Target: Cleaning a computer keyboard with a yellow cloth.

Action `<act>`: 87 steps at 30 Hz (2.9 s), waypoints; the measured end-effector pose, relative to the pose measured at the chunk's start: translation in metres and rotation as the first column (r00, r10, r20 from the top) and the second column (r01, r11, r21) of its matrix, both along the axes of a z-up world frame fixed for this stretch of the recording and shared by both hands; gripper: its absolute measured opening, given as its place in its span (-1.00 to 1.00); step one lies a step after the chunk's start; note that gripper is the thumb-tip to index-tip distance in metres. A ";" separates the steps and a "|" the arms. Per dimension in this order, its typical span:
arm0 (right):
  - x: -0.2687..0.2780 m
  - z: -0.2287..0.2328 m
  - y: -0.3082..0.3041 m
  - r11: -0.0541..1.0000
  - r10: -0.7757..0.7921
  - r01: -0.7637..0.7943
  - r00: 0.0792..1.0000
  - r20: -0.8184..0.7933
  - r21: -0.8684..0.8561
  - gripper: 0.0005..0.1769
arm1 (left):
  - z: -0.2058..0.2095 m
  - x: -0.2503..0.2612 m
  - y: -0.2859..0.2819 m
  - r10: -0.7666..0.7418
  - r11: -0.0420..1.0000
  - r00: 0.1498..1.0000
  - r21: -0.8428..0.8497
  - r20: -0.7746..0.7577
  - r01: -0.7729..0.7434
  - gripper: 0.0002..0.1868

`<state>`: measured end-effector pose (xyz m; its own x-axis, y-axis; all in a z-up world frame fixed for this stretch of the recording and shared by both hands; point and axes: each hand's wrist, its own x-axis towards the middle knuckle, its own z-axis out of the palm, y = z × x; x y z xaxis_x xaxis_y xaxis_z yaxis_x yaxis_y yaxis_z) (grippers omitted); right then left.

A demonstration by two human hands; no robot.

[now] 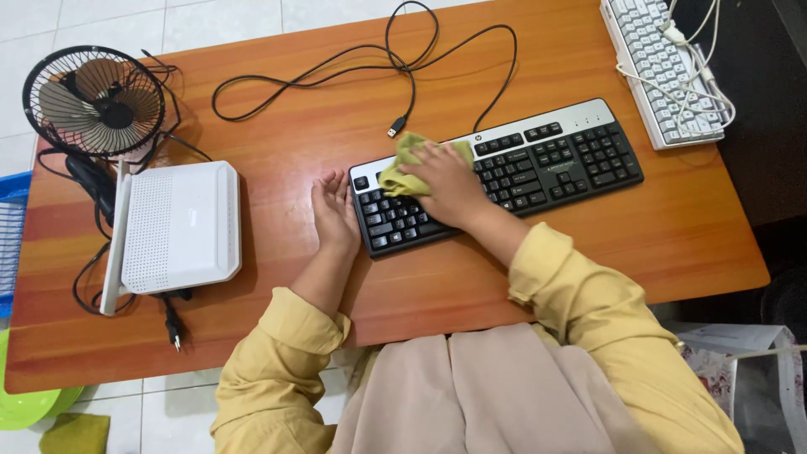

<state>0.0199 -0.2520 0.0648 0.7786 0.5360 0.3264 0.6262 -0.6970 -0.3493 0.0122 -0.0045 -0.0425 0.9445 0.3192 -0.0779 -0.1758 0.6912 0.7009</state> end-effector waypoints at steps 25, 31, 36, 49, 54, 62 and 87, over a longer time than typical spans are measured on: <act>-0.080 0.009 -0.039 0.848 0.528 -0.521 0.847 0.067 -0.099 -0.23 | 0.037 -0.007 0.008 -0.226 0.916 0.970 0.319 -0.093 0.244 -0.41; -0.081 0.022 -0.129 0.976 0.198 -0.184 0.973 0.118 -0.119 -0.20 | 0.117 -0.057 -0.029 -0.178 -0.175 0.982 0.980 0.060 -0.092 -0.35; -0.075 0.009 -0.214 0.959 -0.280 0.282 0.947 0.157 0.012 -0.31 | 0.125 -0.072 -0.048 -0.367 -0.399 0.929 0.893 0.054 -0.210 -0.13; -0.063 -0.033 -0.213 0.839 -0.543 0.539 0.837 0.067 0.071 -0.47 | 0.116 -0.111 -0.090 -0.488 -0.618 0.857 0.758 -0.164 -0.207 0.15; -0.062 -0.018 -0.169 0.931 -0.364 0.364 0.931 0.007 -0.025 -0.45 | 0.111 -0.108 -0.088 -0.485 -0.628 0.864 0.741 -0.135 -0.236 0.11; -0.053 0.006 -0.083 0.992 -0.103 0.102 0.995 -0.014 -0.069 -0.36 | 0.112 -0.112 -0.094 -0.484 -0.659 0.858 0.717 -0.174 -0.226 0.24; 0.031 -0.032 -0.245 0.775 -0.627 0.630 0.776 0.066 -0.054 -0.31 | 0.091 -0.127 -0.178 -0.484 -0.630 0.866 0.737 -0.126 -0.245 0.17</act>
